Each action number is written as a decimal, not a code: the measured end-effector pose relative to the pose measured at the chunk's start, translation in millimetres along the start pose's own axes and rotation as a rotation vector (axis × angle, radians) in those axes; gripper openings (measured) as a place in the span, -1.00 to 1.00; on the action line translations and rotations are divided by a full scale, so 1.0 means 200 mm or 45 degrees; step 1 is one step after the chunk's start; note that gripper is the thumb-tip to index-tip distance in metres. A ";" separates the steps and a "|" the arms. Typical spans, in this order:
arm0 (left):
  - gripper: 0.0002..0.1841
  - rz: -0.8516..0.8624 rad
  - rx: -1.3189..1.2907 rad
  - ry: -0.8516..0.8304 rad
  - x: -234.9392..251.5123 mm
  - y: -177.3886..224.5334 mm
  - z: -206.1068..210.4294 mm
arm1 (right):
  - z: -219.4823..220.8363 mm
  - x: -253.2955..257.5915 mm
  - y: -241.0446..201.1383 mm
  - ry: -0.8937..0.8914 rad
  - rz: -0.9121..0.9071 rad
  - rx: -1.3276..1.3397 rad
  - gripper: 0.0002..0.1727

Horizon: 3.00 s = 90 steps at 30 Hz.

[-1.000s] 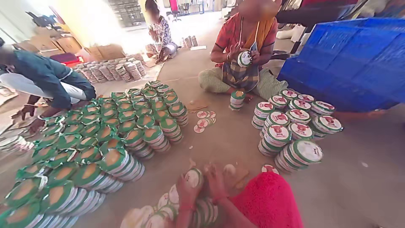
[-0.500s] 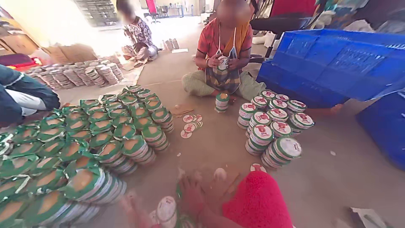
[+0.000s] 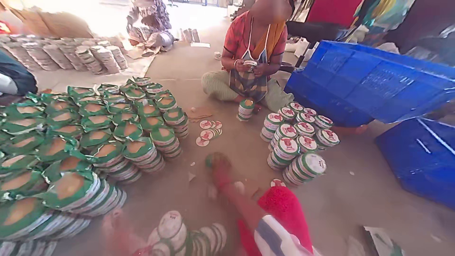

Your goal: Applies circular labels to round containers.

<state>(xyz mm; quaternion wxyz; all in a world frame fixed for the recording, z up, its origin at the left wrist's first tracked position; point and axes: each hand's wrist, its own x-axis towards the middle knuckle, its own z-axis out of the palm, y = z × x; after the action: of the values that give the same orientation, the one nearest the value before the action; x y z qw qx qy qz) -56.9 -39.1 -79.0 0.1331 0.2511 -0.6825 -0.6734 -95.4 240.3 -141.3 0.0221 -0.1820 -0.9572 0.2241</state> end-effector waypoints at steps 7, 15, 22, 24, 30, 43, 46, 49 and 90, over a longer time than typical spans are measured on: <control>-0.36 -0.006 0.060 -0.224 0.02 -0.09 0.03 | -0.36 -0.37 0.09 -0.194 0.125 -0.146 -0.13; -0.15 0.121 1.426 -0.805 -0.02 -0.22 0.02 | -0.25 -0.74 0.19 -0.486 0.084 -0.373 -0.01; -0.05 0.042 1.560 -0.760 0.01 -0.28 -0.02 | -0.20 -0.67 0.19 -0.591 0.139 -0.489 -0.08; -0.04 0.022 1.564 -0.760 0.01 -0.28 -0.02 | -0.19 -0.65 0.19 -0.590 0.139 -0.507 -0.07; -0.08 0.034 1.144 -0.623 0.02 -0.22 0.02 | -0.18 -0.66 0.16 -0.524 0.129 -0.471 -0.18; -0.27 -0.247 -0.220 0.339 0.57 0.00 -0.05 | -0.19 -0.73 0.10 -0.216 -0.040 0.391 -0.37; -0.25 -0.229 -0.361 0.143 0.66 0.05 -0.14 | -0.18 -0.71 0.12 -0.180 -0.106 0.430 -0.39; -0.17 -0.293 -0.361 0.034 0.78 0.09 -0.17 | -0.16 -0.70 0.13 -0.172 -0.098 0.467 -0.35; -0.42 0.237 0.380 -1.540 -0.07 0.18 0.33 | -0.30 -0.58 0.02 -0.042 -0.380 1.732 -0.42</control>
<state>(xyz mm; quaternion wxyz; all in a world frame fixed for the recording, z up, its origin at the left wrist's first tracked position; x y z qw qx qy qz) -86.0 23.1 -45.1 -0.2550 -0.2187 -0.7427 -0.5792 22.2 227.5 -84.8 0.1473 0.0092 -0.6192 0.7713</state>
